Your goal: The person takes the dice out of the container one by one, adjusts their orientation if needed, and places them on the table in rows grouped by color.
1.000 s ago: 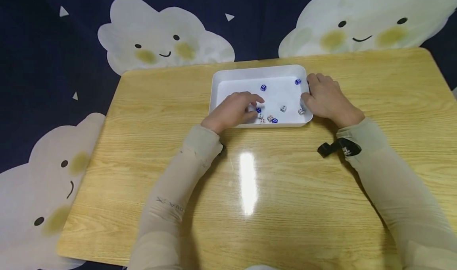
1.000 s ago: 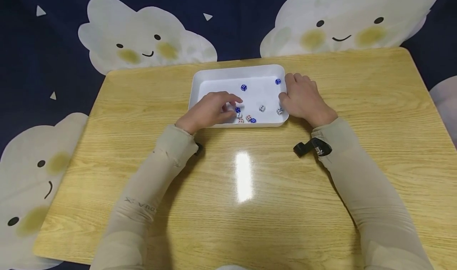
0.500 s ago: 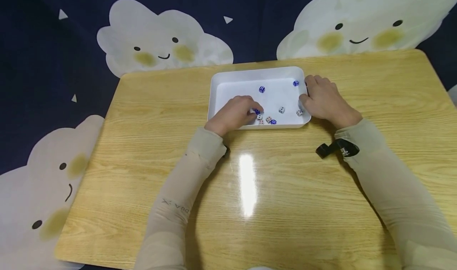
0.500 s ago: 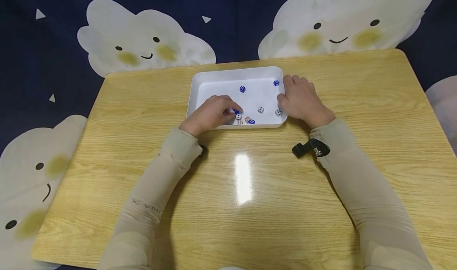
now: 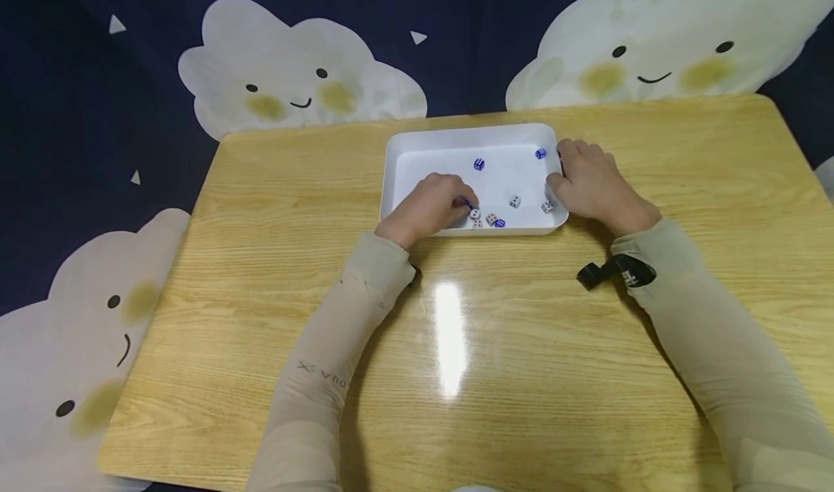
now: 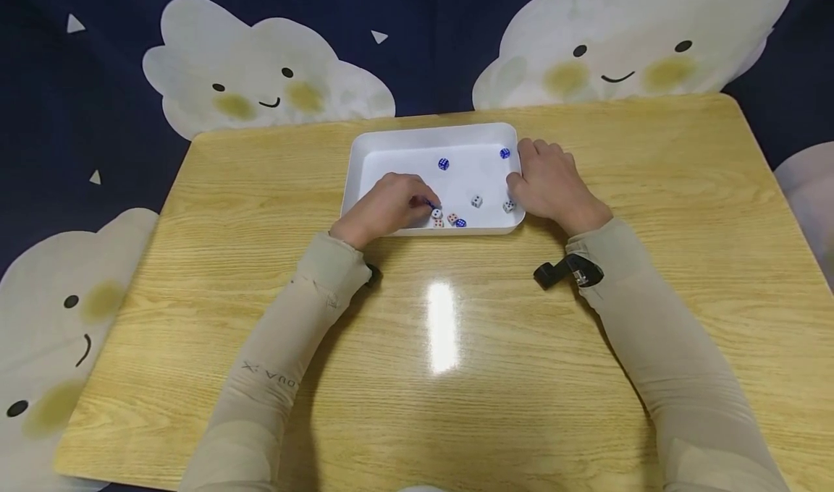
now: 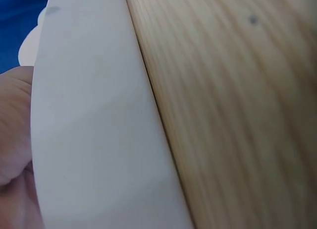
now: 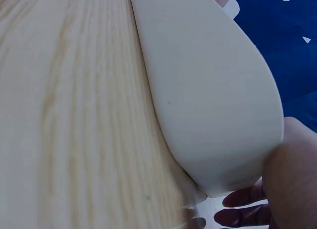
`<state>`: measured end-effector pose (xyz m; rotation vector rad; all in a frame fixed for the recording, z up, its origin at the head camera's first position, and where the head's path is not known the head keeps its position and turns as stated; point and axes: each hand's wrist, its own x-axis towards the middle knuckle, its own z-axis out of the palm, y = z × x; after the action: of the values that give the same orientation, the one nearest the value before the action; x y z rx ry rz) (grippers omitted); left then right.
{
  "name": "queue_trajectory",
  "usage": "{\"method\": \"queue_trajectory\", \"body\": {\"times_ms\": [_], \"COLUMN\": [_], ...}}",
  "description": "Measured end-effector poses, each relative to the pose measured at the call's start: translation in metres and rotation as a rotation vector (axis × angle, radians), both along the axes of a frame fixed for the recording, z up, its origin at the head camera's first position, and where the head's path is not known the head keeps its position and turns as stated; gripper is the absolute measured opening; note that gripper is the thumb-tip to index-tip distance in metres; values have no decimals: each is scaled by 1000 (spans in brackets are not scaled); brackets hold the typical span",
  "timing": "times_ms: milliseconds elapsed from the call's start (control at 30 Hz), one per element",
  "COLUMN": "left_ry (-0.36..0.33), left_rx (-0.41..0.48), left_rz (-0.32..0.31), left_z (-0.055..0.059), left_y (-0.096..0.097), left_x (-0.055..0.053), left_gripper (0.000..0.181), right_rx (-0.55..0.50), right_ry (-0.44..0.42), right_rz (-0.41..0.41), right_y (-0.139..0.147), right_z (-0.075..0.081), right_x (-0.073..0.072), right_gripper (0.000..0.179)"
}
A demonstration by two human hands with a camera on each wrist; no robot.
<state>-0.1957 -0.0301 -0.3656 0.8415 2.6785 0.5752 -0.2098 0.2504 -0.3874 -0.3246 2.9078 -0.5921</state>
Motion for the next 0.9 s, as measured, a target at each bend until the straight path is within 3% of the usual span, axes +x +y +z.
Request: {"method": "queue_trajectory", "body": {"times_ms": [333,900], "left_ry": [40,176], "left_rx": [7,93], "left_rz": [4,68], "left_z": [3,20], "left_y": [-7,-37], "left_x": [2,3], "left_gripper": [21,20], "right_rx": [-2,-9], "right_ry": [-9,-13], "right_rz": [2,-5], "right_y": [0,-1], "right_z": [-1,-1], "right_x": [1,0], "right_gripper": [58,59]}}
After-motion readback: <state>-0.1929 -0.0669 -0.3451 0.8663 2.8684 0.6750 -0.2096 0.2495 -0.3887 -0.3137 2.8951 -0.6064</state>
